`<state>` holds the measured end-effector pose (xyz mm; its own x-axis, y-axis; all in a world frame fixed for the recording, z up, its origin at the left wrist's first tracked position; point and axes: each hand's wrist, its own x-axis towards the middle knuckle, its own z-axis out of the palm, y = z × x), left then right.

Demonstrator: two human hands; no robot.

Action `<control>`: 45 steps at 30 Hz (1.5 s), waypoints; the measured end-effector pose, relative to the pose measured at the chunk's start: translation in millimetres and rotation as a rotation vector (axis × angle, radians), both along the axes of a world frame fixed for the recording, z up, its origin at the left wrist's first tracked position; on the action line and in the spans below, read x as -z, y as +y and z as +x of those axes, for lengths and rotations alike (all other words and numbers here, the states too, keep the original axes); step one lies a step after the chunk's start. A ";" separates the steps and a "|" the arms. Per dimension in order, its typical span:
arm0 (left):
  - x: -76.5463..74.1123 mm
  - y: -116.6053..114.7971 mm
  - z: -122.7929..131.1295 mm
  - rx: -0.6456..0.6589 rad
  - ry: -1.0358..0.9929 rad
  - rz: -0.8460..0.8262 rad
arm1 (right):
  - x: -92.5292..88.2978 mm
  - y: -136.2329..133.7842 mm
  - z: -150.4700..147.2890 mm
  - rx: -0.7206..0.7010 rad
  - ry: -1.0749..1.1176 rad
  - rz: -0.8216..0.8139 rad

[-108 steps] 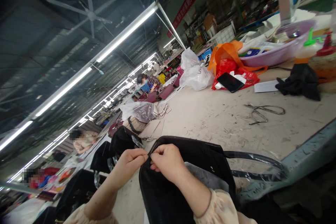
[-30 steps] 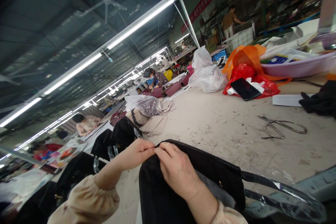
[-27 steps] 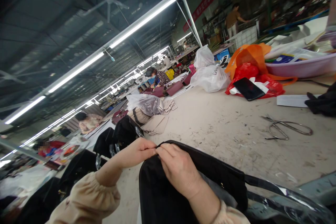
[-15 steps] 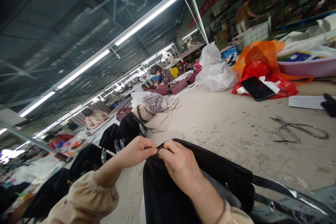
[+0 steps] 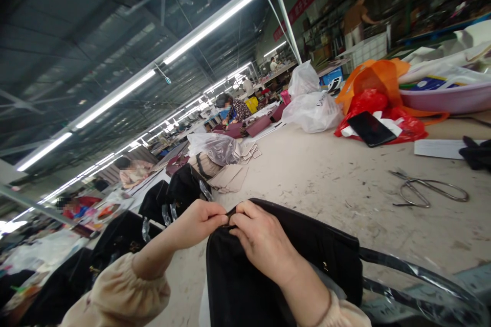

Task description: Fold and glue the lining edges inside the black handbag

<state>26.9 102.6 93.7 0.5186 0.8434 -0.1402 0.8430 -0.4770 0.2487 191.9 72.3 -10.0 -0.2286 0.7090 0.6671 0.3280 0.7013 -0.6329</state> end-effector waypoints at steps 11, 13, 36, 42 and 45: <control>-3.0 -11.1 4.9 0.048 0.040 0.061 | 6.2 -1.6 -13.8 0.051 0.174 0.084; -2.6 -13.4 4.4 0.056 0.053 0.071 | 9.7 -2.1 -18.7 0.065 0.224 0.091; 3.9 -30.1 11.8 -0.043 0.158 0.089 | 10.0 1.4 -10.3 0.167 0.173 0.098; 5.0 -33.0 13.6 -0.037 0.257 0.103 | 9.2 -1.5 -13.1 0.203 0.168 0.151; 1.0 -28.6 10.9 -0.047 0.121 -0.044 | 8.7 -1.9 -14.9 0.229 0.165 0.144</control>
<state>37.8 74.0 92.7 0.4558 0.8581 -0.2363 0.8892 -0.4272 0.1639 177.0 70.4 -18.7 0.0459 0.6251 0.7792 0.3891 0.7072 -0.5903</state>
